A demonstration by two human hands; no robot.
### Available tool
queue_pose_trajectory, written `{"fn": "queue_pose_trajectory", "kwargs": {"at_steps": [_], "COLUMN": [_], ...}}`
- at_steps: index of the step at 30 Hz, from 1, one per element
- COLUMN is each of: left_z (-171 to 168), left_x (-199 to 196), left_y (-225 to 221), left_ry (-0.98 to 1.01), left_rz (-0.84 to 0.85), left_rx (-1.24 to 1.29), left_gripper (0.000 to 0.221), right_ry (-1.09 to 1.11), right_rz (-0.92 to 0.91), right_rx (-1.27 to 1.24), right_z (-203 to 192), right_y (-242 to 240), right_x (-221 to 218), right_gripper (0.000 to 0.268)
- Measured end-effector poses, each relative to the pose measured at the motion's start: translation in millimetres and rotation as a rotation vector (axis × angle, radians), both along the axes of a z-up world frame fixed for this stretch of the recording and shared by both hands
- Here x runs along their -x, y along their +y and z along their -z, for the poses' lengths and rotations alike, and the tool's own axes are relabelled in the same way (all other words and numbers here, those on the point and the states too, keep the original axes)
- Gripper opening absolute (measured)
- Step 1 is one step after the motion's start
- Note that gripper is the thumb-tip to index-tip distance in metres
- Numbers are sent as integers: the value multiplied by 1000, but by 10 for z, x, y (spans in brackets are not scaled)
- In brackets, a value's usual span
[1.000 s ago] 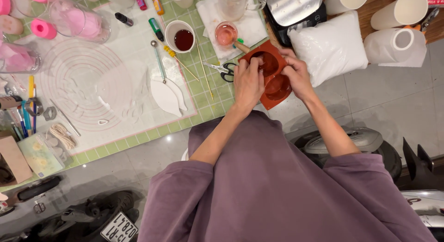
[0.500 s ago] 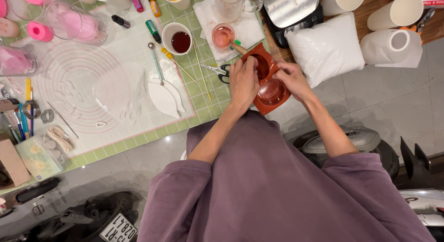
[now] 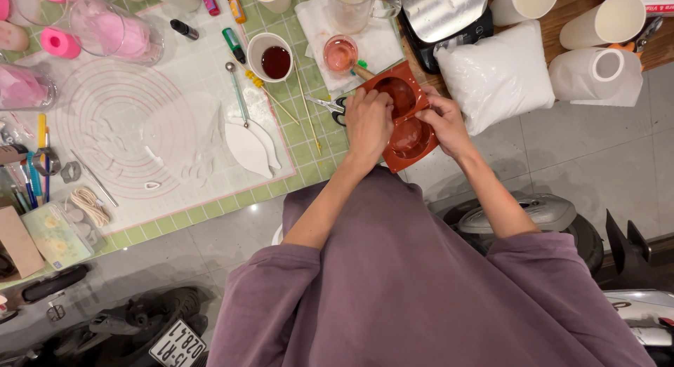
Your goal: Preparing and molding scented wax pieces in a craft workshop.
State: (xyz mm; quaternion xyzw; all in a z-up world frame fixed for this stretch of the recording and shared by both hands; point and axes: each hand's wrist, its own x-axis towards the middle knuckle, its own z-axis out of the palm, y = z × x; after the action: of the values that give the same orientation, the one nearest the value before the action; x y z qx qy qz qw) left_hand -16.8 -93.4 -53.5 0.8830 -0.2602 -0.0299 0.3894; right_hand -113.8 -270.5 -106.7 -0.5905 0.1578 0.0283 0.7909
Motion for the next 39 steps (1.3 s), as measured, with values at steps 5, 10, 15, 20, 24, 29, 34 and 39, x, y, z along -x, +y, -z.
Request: {"fn": "queue_pose_trajectory", "kwargs": {"at_steps": [5, 10, 15, 20, 24, 29, 34, 39], "left_z": [-46, 56, 102, -5, 44, 37, -51, 278], "left_x": [-29, 12, -53, -154, -133, -86, -70, -175], "left_y": [-30, -68, -102, -126, -176, -165, 46, 608], "left_ry": [2, -121, -269, -308, -321, -241, -84, 417], "left_rz": [78, 186, 211, 239, 238, 216, 246, -186], "left_rx": [-61, -158, -280, -333, -330, -260, 186, 401], "left_gripper": [11, 12, 11, 8, 9, 6, 8, 11], "right_ry": [-50, -78, -117, -115, -120, -108, -44, 42], "right_rz": [92, 140, 165, 146, 160, 121, 94, 164], "right_rx": [-40, -83, -60, -39, -115, -103, -28, -112], "right_z": [-97, -44, -9, -87, -207, -126, -90, 223], "right_y": [54, 54, 107, 74, 28, -55, -263, -509], "right_x": [-21, 23, 23, 29, 32, 114, 111, 263], "right_gripper": [15, 16, 8, 9, 9, 10, 11, 9]}}
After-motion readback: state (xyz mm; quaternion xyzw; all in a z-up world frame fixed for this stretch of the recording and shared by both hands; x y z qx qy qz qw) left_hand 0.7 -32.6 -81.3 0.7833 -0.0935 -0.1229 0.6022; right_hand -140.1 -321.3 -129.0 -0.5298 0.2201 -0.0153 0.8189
